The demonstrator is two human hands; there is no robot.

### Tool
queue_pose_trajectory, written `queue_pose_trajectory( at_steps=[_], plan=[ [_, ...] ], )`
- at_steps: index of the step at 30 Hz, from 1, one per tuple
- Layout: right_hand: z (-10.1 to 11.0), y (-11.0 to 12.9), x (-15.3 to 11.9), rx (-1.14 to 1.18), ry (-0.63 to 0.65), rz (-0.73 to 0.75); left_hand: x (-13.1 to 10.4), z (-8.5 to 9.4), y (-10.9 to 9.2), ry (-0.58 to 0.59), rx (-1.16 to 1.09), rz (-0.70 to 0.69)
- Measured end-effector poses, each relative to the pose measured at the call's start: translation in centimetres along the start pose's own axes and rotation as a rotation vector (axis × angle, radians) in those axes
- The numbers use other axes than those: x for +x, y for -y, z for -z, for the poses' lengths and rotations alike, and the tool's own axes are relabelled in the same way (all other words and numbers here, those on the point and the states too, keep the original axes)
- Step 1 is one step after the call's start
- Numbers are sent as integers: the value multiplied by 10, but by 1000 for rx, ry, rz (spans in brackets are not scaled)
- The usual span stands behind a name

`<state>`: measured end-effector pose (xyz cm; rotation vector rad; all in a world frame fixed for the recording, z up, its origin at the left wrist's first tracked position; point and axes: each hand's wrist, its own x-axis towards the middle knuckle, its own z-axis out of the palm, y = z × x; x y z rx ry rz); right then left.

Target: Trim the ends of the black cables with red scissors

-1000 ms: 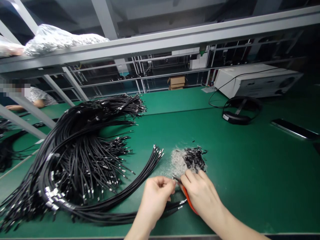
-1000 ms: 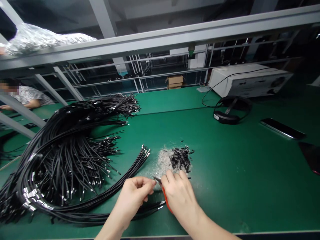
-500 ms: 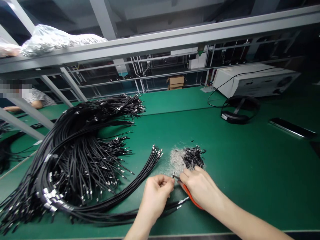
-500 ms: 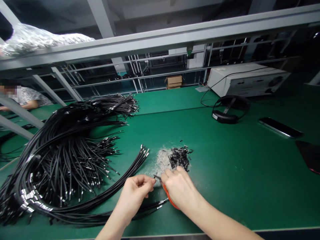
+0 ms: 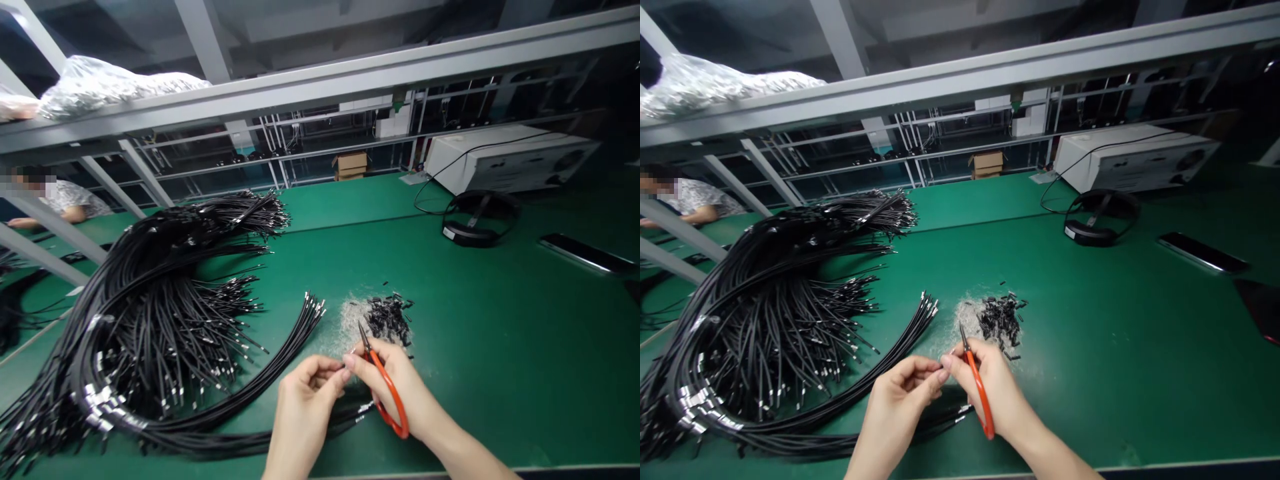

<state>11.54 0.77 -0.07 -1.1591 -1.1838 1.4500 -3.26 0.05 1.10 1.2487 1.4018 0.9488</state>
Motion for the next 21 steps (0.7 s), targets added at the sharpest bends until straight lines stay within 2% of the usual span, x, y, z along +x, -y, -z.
queue_pose_trajectory(
  at_steps=[8, 12, 17, 21],
  plan=[
    [-4, -1, -4, 21, -2, -6, -8, 5, -15, 1, -156, 90],
    [-6, 1, -5, -6, -1, -5, -9, 5, -16, -1, -162, 88],
    [-7, 3, -4, -49, -38, -1, -12, 3, -5, -21, -39, 22],
    [-4, 3, -4, -58, -35, 28, -14, 0, 2, -52, 113, -146]
  ],
)
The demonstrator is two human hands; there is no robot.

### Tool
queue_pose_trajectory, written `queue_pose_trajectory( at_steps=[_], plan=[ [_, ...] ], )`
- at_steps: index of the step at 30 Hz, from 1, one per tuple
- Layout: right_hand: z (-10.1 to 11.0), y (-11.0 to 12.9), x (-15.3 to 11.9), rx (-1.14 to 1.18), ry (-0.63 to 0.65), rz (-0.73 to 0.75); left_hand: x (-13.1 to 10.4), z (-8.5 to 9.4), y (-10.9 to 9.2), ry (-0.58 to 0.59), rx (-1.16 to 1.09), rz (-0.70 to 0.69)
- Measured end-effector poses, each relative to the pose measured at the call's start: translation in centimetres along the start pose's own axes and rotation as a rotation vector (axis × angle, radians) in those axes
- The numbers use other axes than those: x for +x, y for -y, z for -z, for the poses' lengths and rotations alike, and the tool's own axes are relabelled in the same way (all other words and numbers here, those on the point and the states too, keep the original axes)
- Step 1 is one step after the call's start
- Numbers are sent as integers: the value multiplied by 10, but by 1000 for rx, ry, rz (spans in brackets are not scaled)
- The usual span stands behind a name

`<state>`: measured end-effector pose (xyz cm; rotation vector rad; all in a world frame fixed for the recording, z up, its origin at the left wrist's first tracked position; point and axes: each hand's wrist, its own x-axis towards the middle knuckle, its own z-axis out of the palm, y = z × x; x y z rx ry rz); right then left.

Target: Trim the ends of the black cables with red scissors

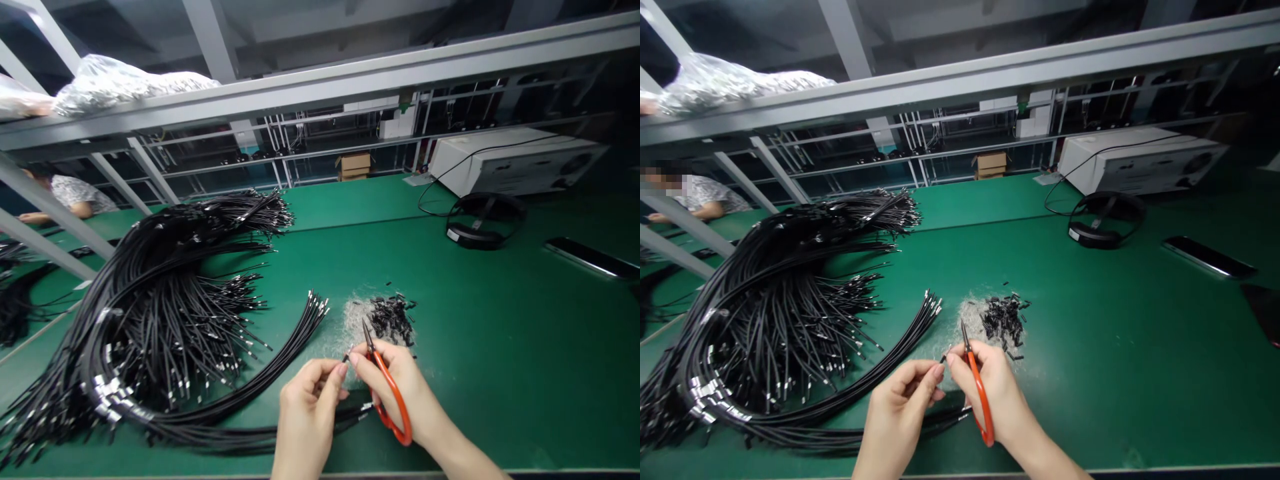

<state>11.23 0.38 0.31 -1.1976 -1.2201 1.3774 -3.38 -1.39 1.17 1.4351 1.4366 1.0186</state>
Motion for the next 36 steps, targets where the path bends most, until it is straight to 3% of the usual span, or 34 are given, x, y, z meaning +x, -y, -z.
queue_pose_trajectory(
  at_steps=[4, 7, 10, 15, 23, 30, 36],
  plan=[
    [3, 0, 0, -5, 1, 2, 0, -1, 0, -33, 132, -139],
    [3, 0, 0, -27, 1, -1, -1, -2, 2, -77, 167, -167],
    [3, 1, 1, -79, -12, 14, 0, -2, 4, -52, 111, -92],
    [10, 2, 1, -286, 15, 118, 8, 1, -1, 30, -124, 158],
    [19, -13, -4, -1213, -150, 564, 13, 5, -22, 68, -279, 304],
    [11, -16, 0, -1309, -186, 723, 16, 6, -21, 91, -301, 347],
    [16, -14, 3, -1333, -165, 736, 18, 6, -23, 106, -276, 347]
  ],
)
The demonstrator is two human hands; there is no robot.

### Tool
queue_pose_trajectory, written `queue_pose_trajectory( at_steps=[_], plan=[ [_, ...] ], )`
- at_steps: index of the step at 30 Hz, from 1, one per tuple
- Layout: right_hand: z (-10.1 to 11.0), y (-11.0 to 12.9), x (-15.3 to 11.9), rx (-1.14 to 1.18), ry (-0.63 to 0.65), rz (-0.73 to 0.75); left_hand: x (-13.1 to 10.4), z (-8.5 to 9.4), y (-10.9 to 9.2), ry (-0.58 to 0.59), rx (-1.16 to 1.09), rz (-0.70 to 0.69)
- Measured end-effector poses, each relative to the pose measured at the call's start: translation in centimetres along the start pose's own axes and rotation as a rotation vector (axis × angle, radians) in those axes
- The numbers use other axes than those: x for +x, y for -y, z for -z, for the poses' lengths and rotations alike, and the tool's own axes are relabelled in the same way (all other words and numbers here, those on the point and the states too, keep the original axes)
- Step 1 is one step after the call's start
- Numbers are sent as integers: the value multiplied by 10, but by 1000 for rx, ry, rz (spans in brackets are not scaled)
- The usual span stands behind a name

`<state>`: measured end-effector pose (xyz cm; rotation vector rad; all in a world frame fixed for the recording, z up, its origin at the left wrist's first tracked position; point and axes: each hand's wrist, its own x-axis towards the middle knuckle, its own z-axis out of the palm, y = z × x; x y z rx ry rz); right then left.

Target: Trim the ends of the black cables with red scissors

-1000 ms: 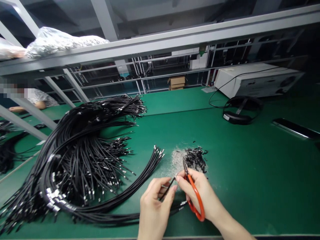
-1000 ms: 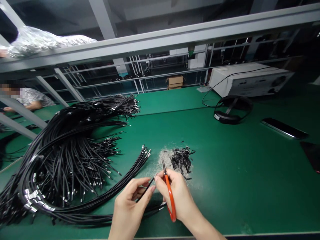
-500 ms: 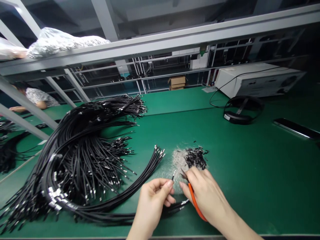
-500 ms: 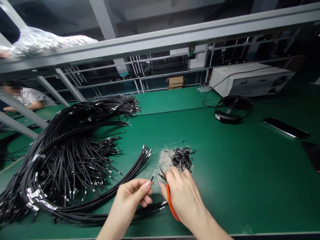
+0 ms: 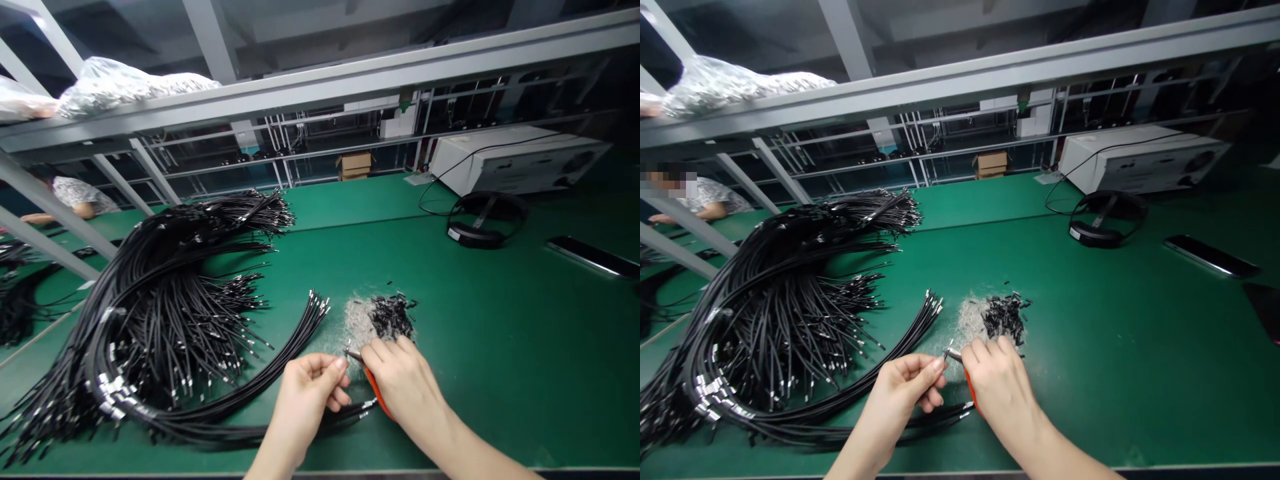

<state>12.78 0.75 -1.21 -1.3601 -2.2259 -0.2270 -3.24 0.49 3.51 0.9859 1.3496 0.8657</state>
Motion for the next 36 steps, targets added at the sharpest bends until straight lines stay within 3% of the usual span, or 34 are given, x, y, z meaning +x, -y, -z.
queue_pose_trajectory(
  at_steps=[12, 15, 19, 25, 32, 36],
  plan=[
    [-4, -10, 2, 141, 117, -35, 9, 2, 9, 36, 47, 5],
    [-2, -11, 0, 306, 145, -207, 8, 4, 10, 55, 31, 18],
    [3, -7, 0, 725, 166, -493, 6, 4, 10, 44, 28, 27],
    [7, 2, 3, 1062, 203, -638, 3, 4, 9, 20, 38, 3],
    [15, 6, 7, 1097, 233, -635, 3, 3, 12, 0, 26, -14],
    [24, 2, 0, 961, 328, -448, -4, 2, 24, 24, 178, -81]
  ],
)
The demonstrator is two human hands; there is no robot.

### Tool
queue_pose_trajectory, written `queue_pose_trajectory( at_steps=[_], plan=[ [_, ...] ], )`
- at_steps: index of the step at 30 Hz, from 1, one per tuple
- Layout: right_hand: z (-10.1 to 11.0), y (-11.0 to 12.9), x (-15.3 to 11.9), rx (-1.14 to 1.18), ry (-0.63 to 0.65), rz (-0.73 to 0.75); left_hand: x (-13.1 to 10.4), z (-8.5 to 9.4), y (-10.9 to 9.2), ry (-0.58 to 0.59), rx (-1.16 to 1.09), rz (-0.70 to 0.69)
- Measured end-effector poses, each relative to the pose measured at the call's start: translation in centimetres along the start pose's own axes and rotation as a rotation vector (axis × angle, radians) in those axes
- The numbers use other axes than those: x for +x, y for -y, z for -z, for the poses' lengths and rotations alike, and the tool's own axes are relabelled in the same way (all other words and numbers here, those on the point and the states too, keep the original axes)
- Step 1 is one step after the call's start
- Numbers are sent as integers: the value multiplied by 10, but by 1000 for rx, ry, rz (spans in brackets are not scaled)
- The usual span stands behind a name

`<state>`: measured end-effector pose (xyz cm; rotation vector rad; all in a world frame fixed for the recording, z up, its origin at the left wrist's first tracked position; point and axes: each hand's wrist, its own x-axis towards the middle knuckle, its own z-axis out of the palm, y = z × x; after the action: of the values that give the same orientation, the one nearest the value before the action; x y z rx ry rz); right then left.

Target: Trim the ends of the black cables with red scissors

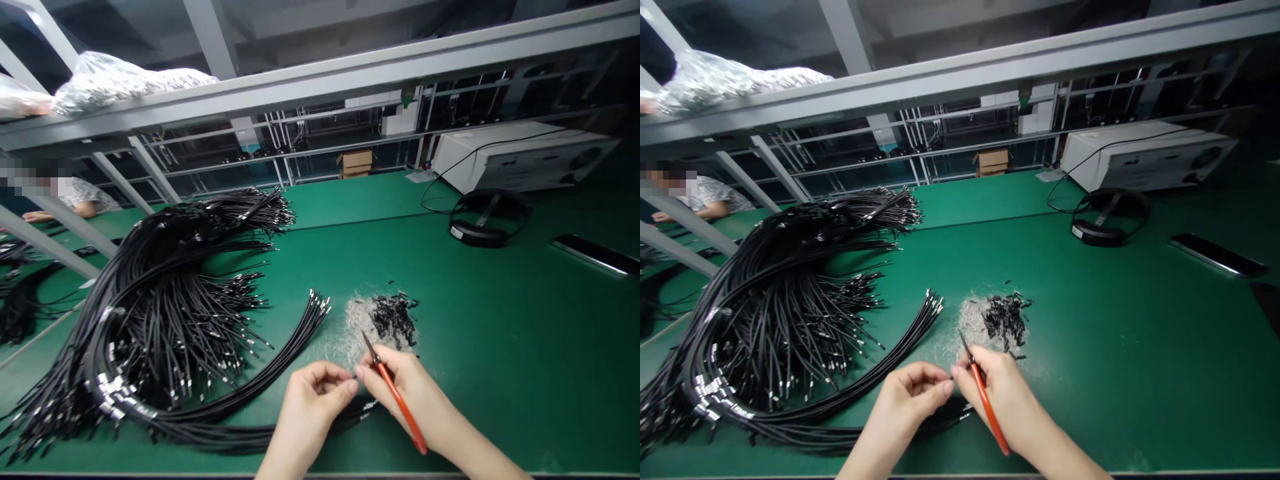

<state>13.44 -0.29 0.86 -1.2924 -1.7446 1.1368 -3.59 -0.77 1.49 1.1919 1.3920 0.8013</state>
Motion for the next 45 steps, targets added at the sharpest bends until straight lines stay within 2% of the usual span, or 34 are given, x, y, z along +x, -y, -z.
queue_pose_trajectory(
  at_steps=[2, 4, 6, 8, 10, 13, 17, 22, 26, 31, 34, 36, 41, 45],
  plan=[
    [5, -5, -8, -192, 84, 55, -6, 4, 6, 70, 185, -70],
    [9, -11, -16, -381, 133, 69, -7, 14, 11, 40, 390, -173],
    [12, -16, -22, -474, 145, 48, -1, 27, 14, -185, 604, -286],
    [13, -19, -23, -458, 140, 18, 11, 38, 14, -430, 846, -342],
    [13, -19, -21, -389, 109, -8, 24, 44, 11, -520, 1048, -353],
    [13, -16, -13, -309, 14, -21, 37, 44, 8, -513, 1204, -346],
    [12, -12, -4, -287, -53, 12, 38, 42, 12, -518, 1054, -337],
    [3, -10, 2, -270, -36, 66, 43, 58, 20, -491, 854, -236],
    [-4, -13, 3, -266, -43, 68, 47, 62, 17, -586, 897, -222],
    [-4, -16, -1, -236, -37, 36, 37, 38, 16, -638, 1196, -377],
    [-1, -18, -4, -214, -41, 31, 33, 32, 17, -621, 1341, -331],
    [-1, -19, -5, -204, -44, 35, 32, 36, 18, -587, 1330, -303],
    [-4, -23, -3, -197, -60, 31, 36, 54, 23, -458, 1086, -304],
    [-5, -24, -4, -193, -65, 28, 39, 57, 24, -504, 1153, -401]
  ],
)
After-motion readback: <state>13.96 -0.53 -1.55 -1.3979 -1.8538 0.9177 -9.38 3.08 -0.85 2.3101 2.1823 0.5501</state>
